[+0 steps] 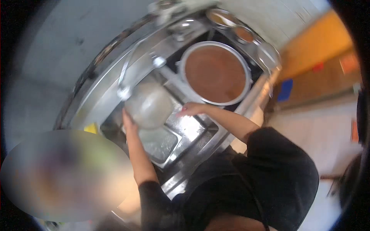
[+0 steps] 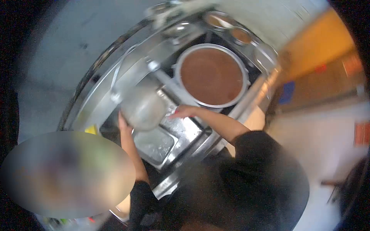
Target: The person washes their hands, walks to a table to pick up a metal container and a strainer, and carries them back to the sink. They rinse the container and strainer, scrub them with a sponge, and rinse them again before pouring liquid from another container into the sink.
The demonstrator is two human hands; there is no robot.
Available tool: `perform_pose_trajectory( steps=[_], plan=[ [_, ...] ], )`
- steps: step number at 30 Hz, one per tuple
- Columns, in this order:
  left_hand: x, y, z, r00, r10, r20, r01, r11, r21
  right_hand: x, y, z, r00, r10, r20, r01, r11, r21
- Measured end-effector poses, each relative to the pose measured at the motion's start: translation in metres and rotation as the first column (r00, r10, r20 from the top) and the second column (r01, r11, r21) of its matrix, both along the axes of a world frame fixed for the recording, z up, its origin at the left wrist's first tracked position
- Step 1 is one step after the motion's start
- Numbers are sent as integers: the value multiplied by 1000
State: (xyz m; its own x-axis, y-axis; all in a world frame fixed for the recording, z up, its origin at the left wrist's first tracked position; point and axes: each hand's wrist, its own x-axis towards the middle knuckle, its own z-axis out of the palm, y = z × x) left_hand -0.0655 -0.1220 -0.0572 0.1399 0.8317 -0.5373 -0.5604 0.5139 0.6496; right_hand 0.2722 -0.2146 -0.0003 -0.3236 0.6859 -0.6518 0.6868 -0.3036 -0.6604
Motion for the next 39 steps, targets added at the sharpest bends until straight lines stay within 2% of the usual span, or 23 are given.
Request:
perform_pose_trajectory(
  steps=[1,2,4,5,7,9,10,13,14,17,18,20,21,23,24,25,28,30,32,34,36,38,39],
  plan=[
    [-3,-3,-24,989,6,-150,-11,1000,-29,1,-12,-10,992,87,86,-97,988,118],
    [10,-17,-13,956,26,-292,-43,998,-51,6,-21,-19,965,179,192,-220,951,219],
    [31,-41,-18,876,79,-476,-109,993,-36,5,-53,-14,935,42,352,-147,950,275],
    [41,-56,-15,873,126,-471,-167,985,-46,11,-69,-6,942,19,336,-119,953,279],
    [49,-70,-7,865,167,-473,-213,976,-45,42,-101,17,944,-113,310,-54,873,484],
    [55,-80,0,927,339,-160,-375,827,-419,88,-121,46,920,-208,333,-4,843,538],
    [59,-82,2,929,327,-172,-369,829,-420,111,-126,58,891,-267,368,32,844,535],
    [73,-63,9,860,455,233,-370,869,-329,196,-141,88,767,-522,374,235,770,593],
    [78,-54,13,866,443,230,-360,874,-327,228,-149,92,718,-574,393,240,734,636],
    [90,-21,21,816,436,380,-370,898,-238,314,-173,122,493,-851,183,410,412,814],
    [92,-10,23,765,509,395,-443,861,-252,338,-179,126,419,-904,84,436,281,855],
    [87,11,28,645,642,415,-580,765,-280,383,-184,115,344,-938,27,504,209,838],
    [77,22,24,638,646,419,-594,759,-265,405,-183,101,345,-938,22,504,205,839],
    [71,32,29,643,672,367,-642,734,-220,439,-172,62,250,-967,-42,292,34,956],
    [67,37,32,643,699,313,-683,708,-179,452,-163,52,251,-967,-48,294,29,955],
    [54,40,30,573,718,396,-666,689,-285,463,-155,44,200,-980,-5,323,61,944],
    [44,37,34,573,718,395,-723,670,-170,494,-139,-19,139,-989,41,337,86,938],
    [20,40,21,595,697,399,-693,697,-185,499,-132,-40,146,-989,37,446,99,889],
    [19,31,21,611,682,403,-665,718,-207,493,-132,-38,199,-980,7,446,97,890],
    [29,25,29,634,719,284,-683,693,-231,490,-137,-42,240,-971,-15,453,98,886],
    [26,25,18,655,706,268,-666,708,-236,498,-139,-51,310,-950,30,345,142,928],
    [38,23,20,751,648,131,-615,757,-221,500,-146,-47,286,-953,101,438,224,870],
    [40,24,18,768,605,211,-566,795,-221,501,-148,-46,287,-948,141,412,255,875]
  ],
)
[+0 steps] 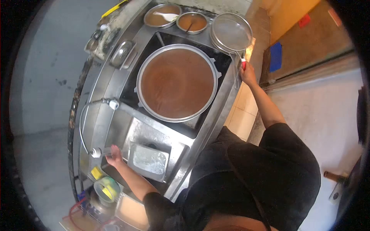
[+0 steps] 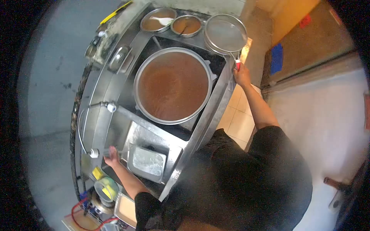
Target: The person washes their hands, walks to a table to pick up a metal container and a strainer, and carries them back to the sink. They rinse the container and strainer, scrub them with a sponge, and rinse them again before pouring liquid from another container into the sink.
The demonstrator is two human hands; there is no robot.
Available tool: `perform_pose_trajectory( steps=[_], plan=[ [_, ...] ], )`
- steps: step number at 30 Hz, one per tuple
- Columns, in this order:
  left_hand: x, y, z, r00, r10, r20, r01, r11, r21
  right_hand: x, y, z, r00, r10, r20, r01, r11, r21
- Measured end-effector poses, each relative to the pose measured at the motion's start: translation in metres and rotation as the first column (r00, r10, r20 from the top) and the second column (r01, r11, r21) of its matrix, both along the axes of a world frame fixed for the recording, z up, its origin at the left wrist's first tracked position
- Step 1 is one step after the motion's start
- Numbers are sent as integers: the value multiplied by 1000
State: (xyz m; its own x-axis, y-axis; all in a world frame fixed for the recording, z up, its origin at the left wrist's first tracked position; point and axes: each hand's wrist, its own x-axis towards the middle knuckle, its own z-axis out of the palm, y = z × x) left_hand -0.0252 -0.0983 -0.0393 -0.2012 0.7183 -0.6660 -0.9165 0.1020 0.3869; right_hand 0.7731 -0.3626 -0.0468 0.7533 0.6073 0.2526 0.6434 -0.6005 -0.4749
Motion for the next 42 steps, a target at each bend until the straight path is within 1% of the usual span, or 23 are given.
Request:
perform_pose_trajectory(
  steps=[1,3,4,6,7,8,9,11,13,14,17,20,21,24,27,29,31,33,35,38,39,41,42],
  plan=[
    [4,3,-2,999,-36,27,34,998,55,4,1,2,999,20,34,-19,999,-32],
    [1,-7,-5,981,-92,171,75,992,100,17,-5,-4,911,122,-393,-45,979,201],
    [22,-19,17,995,-76,69,72,996,55,-21,0,41,992,-65,-104,61,997,-47],
    [-5,-38,-10,968,-239,-74,250,940,232,-90,10,107,932,5,-361,43,991,124],
    [-9,-52,-17,967,-200,-158,232,948,219,-97,16,101,991,84,103,-103,975,197],
    [-10,-65,-24,957,-161,-241,212,956,204,-139,25,118,963,151,223,-211,938,276],
    [0,-88,-12,955,-86,-284,121,987,107,-166,32,106,737,99,669,-303,932,197],
    [-14,-138,-50,835,-107,-539,-23,973,-230,-238,55,104,795,388,466,-517,835,188],
    [-40,-199,-123,198,-556,-807,-237,771,-590,-346,69,111,705,700,117,-707,681,190],
    [-54,-232,-148,88,-751,-655,-290,609,-738,-388,75,91,556,829,-58,-814,557,164],
    [-65,-285,-169,379,-892,-246,-160,198,-967,-525,90,46,124,941,-316,-981,163,101],
    [-71,-328,-248,221,-969,-109,47,122,-991,-590,95,-93,324,715,-620,-946,229,-231],
    [-68,-335,-270,171,-978,-120,87,137,-987,-594,95,-153,472,668,-575,-865,225,-448],
    [-51,-339,-275,163,-955,-249,90,266,-960,-600,74,-215,420,502,-756,-823,-139,-550],
    [-26,-328,-235,36,-893,-448,-244,427,-870,-621,81,-155,458,547,-701,-847,28,-531],
    [-16,-281,-76,123,-663,-738,-207,710,-673,-586,86,-226,493,514,-702,-839,67,-540],
    [-1,-244,-14,-59,-466,-883,-55,884,-463,-580,101,-182,409,-44,-911,-910,-95,-404],
    [16,-209,4,-54,-400,-915,-102,914,-393,-564,91,-189,270,-139,-953,-961,-108,-256],
    [19,-184,10,-61,-311,-949,-155,942,-299,-588,93,-151,154,-168,-974,-976,128,-176],
    [19,-186,3,-245,-281,-928,-206,950,-234,-590,97,-133,166,-246,-955,-972,120,-200],
    [18,-190,0,-244,-275,-930,-209,951,-227,-591,105,-129,176,-255,-951,-974,93,-206],
    [15,-187,-4,-253,-238,-938,-158,966,-203,-585,126,-103,366,492,-790,-913,28,-406],
    [13,-184,-4,-252,-223,-942,-164,969,-186,-576,166,-100,327,498,-803,-938,270,-215]
  ],
)
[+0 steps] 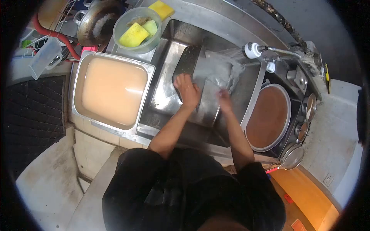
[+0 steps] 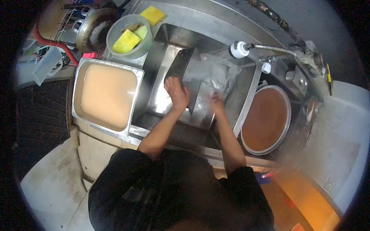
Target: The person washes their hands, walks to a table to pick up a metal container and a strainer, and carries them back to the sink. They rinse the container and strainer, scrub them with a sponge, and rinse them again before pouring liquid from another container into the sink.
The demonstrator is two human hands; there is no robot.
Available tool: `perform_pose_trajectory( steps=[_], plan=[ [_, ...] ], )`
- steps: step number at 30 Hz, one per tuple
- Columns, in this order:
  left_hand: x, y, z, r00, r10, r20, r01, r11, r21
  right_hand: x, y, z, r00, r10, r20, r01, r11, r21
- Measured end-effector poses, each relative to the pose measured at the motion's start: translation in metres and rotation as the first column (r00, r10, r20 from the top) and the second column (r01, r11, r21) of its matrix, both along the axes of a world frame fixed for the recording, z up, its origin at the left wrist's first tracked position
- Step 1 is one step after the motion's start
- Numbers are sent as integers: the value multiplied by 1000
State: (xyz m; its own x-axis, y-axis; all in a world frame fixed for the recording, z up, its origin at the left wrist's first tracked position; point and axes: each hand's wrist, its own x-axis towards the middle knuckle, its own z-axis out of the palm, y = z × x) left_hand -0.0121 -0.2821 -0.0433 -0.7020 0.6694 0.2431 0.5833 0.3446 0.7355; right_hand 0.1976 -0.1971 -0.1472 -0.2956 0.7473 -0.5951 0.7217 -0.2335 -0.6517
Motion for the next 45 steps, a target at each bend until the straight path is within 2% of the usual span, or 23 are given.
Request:
perform_pose_trajectory(
  steps=[1,2,3,5,7,8,9,14,15,16,19,21,23,25,27,28,29,33,35,36,39,43,45],
  plan=[
    [0,2,1,999,-22,-48,22,1000,11,-10,27,53,883,-307,-356,348,936,56],
    [3,1,2,995,-49,-92,50,999,10,-18,54,105,769,-276,-577,375,925,56],
    [8,2,1,995,-58,-77,58,998,5,-46,61,175,730,-94,-677,387,874,295],
    [17,14,1,952,-227,-205,252,962,105,-78,84,230,687,-12,-727,429,814,392],
    [26,25,8,941,-279,-192,306,943,131,-85,111,248,765,-14,-644,287,903,321],
    [28,30,11,909,-326,-259,368,920,133,-94,105,255,754,-11,-657,299,896,328],
    [29,35,14,871,-368,-326,427,895,130,-95,106,250,778,4,-628,272,899,343],
    [37,50,11,790,-506,-346,563,822,85,-66,98,220,832,95,-546,149,911,385],
    [43,52,12,736,-581,-349,642,761,88,-59,96,213,850,122,-512,98,919,381],
    [47,55,14,679,-643,-353,709,699,91,-62,84,221,809,127,-574,126,916,381],
    [65,69,15,600,-717,-355,783,617,76,-45,76,236,842,157,-517,114,883,455],
    [78,79,10,592,-735,-330,790,611,57,-37,77,242,844,177,-507,79,893,443],
    [90,90,0,422,-878,-223,900,436,-13,-39,76,245,767,175,-617,77,930,359],
    [96,92,-10,370,-888,-273,908,408,-98,-40,76,237,774,179,-607,75,926,369],
    [98,88,-21,219,-912,-348,869,344,-355,-43,75,233,831,170,-530,108,885,454],
    [98,84,-17,303,-894,-331,831,417,-368,-47,72,240,829,154,-537,118,892,437],
    [95,84,-14,306,-893,-331,828,422,-371,-47,74,237,827,158,-540,114,893,436],
    [90,86,-14,221,-929,-298,832,339,-440,-46,82,220,856,150,-495,128,866,483],
    [85,84,-15,366,-874,-321,865,446,-230,-55,86,218,842,166,-514,119,871,477],
    [79,80,-16,370,-871,-324,859,454,-237,-60,88,217,836,173,-521,116,872,475],
    [79,51,-14,555,-807,-201,820,572,-31,-58,85,213,841,119,-527,156,880,449],
    [93,26,-30,689,-724,24,722,689,61,-54,86,201,827,93,-555,185,886,424],
    [102,10,-34,923,-371,104,357,925,132,-54,82,202,843,101,-529,157,894,420]
  ],
)
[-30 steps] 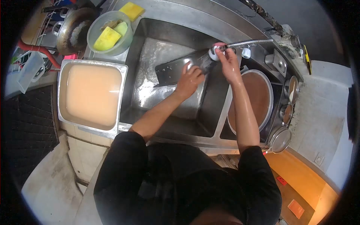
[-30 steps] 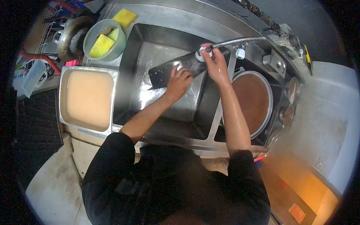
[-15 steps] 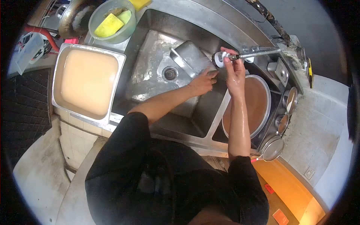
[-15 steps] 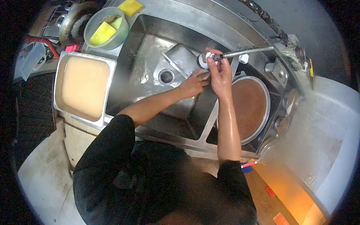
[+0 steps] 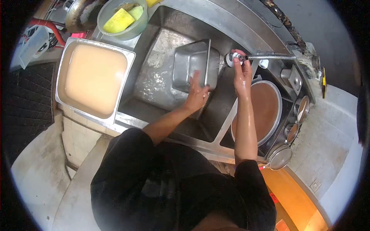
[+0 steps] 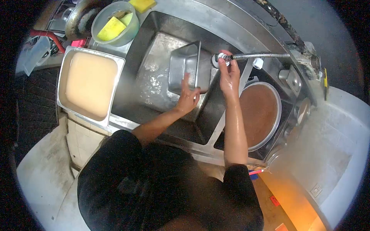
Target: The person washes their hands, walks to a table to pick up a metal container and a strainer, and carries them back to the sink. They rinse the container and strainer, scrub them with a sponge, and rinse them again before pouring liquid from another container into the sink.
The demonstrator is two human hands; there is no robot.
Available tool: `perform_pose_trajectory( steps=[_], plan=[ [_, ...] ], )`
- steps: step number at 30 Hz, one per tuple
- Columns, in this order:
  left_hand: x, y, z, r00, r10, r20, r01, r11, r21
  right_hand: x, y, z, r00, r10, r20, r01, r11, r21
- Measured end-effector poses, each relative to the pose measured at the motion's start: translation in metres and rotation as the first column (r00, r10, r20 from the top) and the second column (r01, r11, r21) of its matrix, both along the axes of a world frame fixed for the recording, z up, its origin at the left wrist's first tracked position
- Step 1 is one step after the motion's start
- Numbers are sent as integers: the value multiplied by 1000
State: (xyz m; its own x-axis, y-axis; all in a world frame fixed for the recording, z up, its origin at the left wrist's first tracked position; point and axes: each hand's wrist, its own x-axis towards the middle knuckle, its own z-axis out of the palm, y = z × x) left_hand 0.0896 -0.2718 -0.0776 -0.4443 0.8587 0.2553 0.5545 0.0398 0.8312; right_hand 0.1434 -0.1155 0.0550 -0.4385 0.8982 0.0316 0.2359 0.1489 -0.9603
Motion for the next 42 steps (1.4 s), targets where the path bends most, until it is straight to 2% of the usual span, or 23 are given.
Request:
perform_pose_trajectory(
  steps=[1,4,5,6,8,9,11,12,14,17,19,22,23,25,27,28,30,31,32,33,37,40,42],
  plan=[
    [6,-4,3,985,109,133,-109,994,-5,1,-2,-1,1000,-8,-16,8,1000,-20],
    [4,-7,4,948,66,310,-81,996,34,0,-2,-4,999,-34,-41,33,999,-32],
    [1,-7,5,907,63,416,4,987,-160,-3,-2,-4,998,-41,-55,40,999,-26],
    [-3,-2,6,910,70,409,-5,987,-158,-5,-3,-2,998,-33,-63,31,999,-25],
    [-5,20,9,910,249,331,-56,867,-496,-5,-2,4,990,100,-97,-107,992,-69],
    [-3,41,-21,913,305,271,-119,834,-538,-1,-1,3,990,102,-95,-109,992,-65],
    [-20,84,-7,876,364,316,-196,868,-457,7,5,-2,980,135,146,-136,991,-4],
    [-20,112,-51,870,323,373,-146,890,-432,5,7,2,981,134,144,-137,991,11],
    [-20,166,-136,841,240,485,-47,925,-377,8,2,11,981,186,-54,-194,956,-220],
    [-17,157,-60,844,479,240,-339,824,-453,12,3,3,983,153,97,-148,987,-59],
    [-11,145,-66,875,434,217,-316,849,-424,8,8,-1,975,117,189,-127,991,45],
    [-4,123,-67,957,279,84,-217,875,-433,7,7,-5,987,151,55,-152,988,7],
    [0,118,-63,952,289,95,-199,827,-525,9,9,-1,957,104,270,-131,988,81],
    [1,112,-65,943,313,109,-184,768,-613,8,5,10,953,154,262,-172,984,48],
    [7,102,-87,969,63,-240,-172,866,-469,7,2,14,946,205,251,-215,977,10],
    [11,98,-89,969,73,-235,-180,862,-474,9,5,16,923,209,324,-237,970,48],
    [23,90,-91,880,280,-383,-413,849,-329,13,10,14,892,213,399,-266,961,81],
    [23,88,-95,880,284,-381,-417,846,-332,14,12,11,902,255,349,-284,958,32],
    [20,86,-99,980,135,-148,-193,842,-503,14,14,8,909,292,297,-301,953,-15],
    [20,83,-103,993,3,117,69,793,-605,17,16,7,907,293,302,-302,953,-18],
    [35,69,-121,995,-73,62,96,750,-655,12,19,10,876,261,406,-296,955,24],
    [36,55,-111,991,1,133,81,792,-605,10,15,15,879,242,412,-279,960,33],
    [36,47,-115,989,11,-145,-76,889,-451,7,17,12,882,247,402,-275,961,13]
  ],
)
